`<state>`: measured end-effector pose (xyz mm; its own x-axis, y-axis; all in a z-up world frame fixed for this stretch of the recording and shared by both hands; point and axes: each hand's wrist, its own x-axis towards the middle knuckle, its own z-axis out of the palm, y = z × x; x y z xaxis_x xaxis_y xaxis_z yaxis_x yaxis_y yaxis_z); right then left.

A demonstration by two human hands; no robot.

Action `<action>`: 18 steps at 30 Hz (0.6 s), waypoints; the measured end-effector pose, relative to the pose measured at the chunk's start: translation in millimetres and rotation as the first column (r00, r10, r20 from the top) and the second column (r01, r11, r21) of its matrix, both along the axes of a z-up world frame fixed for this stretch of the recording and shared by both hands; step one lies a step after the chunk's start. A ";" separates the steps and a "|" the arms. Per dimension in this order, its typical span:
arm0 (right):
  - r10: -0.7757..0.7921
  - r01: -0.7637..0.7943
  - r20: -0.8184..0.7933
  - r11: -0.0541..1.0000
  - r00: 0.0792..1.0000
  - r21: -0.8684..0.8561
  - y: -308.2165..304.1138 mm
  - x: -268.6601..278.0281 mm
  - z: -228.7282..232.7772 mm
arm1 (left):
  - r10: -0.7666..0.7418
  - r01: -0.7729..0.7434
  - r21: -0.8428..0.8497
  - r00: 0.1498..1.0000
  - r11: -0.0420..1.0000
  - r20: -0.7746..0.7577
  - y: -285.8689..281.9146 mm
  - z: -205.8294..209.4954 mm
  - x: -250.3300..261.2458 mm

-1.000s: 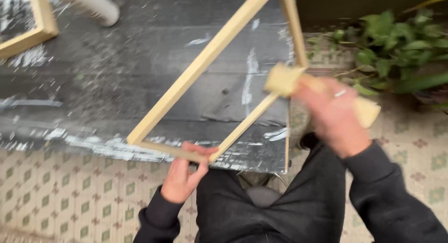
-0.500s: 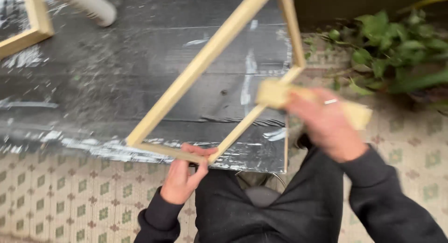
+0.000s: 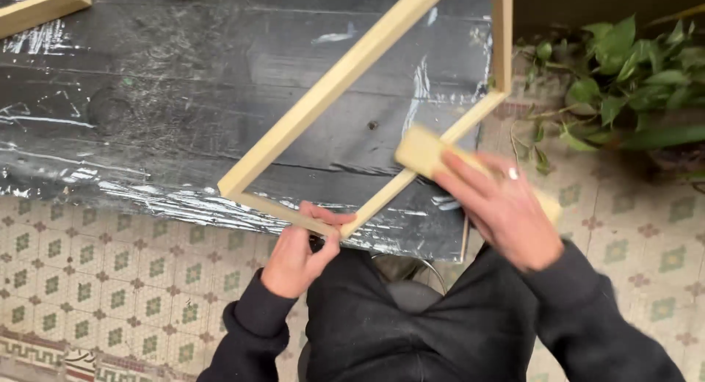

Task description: The recorder sands the surfaces and edges of a wooden picture frame using a sanding block.

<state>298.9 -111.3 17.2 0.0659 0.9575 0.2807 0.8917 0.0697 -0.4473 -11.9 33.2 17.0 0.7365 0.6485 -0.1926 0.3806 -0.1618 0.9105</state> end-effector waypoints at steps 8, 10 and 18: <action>-0.009 0.008 0.103 1.000 0.995 0.014 -4.4 -17.5 1.4 | 0.014 -0.015 0.062 1.000 0.998 0.018 -5.2 -0.2 3.2; 0.058 -0.061 0.106 0.998 0.993 0.020 -2.3 -17.2 9.1 | 0.016 -0.017 0.111 1.000 0.994 0.013 -1.6 -1.7 4.9; 0.122 -0.121 0.016 0.992 0.992 -0.036 -2.4 -45.0 15.5 | 0.052 -0.057 0.152 0.998 0.987 0.033 -5.1 1.2 3.7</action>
